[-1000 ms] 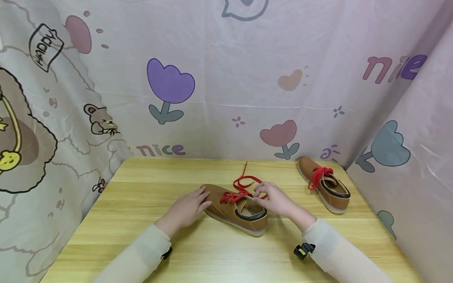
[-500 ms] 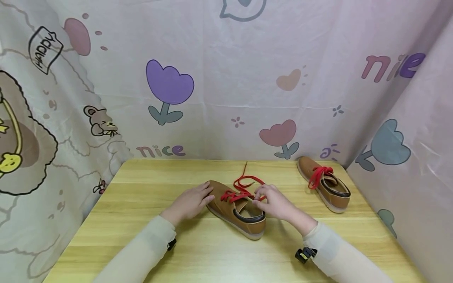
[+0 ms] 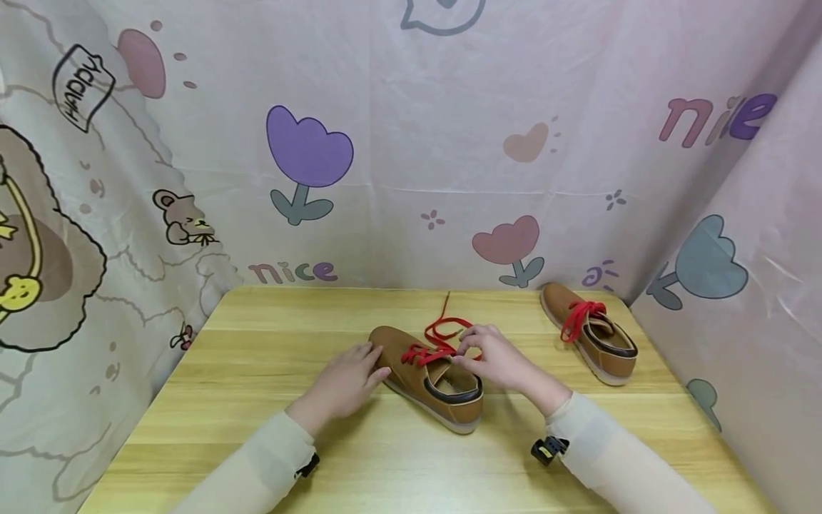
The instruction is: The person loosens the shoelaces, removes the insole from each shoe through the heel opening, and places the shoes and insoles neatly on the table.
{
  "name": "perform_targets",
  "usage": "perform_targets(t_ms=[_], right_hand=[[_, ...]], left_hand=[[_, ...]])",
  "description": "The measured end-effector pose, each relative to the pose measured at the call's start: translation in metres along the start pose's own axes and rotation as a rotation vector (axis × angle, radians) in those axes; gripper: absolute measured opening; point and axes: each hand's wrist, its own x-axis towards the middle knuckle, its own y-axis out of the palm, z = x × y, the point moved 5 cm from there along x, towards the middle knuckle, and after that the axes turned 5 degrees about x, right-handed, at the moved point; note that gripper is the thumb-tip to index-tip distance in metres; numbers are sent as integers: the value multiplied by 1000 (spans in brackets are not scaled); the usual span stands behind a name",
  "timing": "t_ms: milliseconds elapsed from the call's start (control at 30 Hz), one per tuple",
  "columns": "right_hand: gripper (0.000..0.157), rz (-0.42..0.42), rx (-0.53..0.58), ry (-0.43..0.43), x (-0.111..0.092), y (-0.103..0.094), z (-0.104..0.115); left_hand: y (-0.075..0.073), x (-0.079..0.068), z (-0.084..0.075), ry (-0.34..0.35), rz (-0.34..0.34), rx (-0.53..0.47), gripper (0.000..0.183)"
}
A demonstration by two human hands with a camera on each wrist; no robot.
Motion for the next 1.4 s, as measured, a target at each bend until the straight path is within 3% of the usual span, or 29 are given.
perform_targets(t_ms=[233,467,700,1400], right_hand=[[16,21,-23,-34,-1,4,2],[15,-21,-59,-71,-1,7,7],[18,-46,-66,-71,-1,12,14],[24,-86,-126,-73,0,24,36]], left_hand=[[7,5,-2,-19,32,-34,67],[9,17,4,-10,75,-130,71],[7,30,9,19,80,-188,65],[9,67,13,48,56,-220,61]])
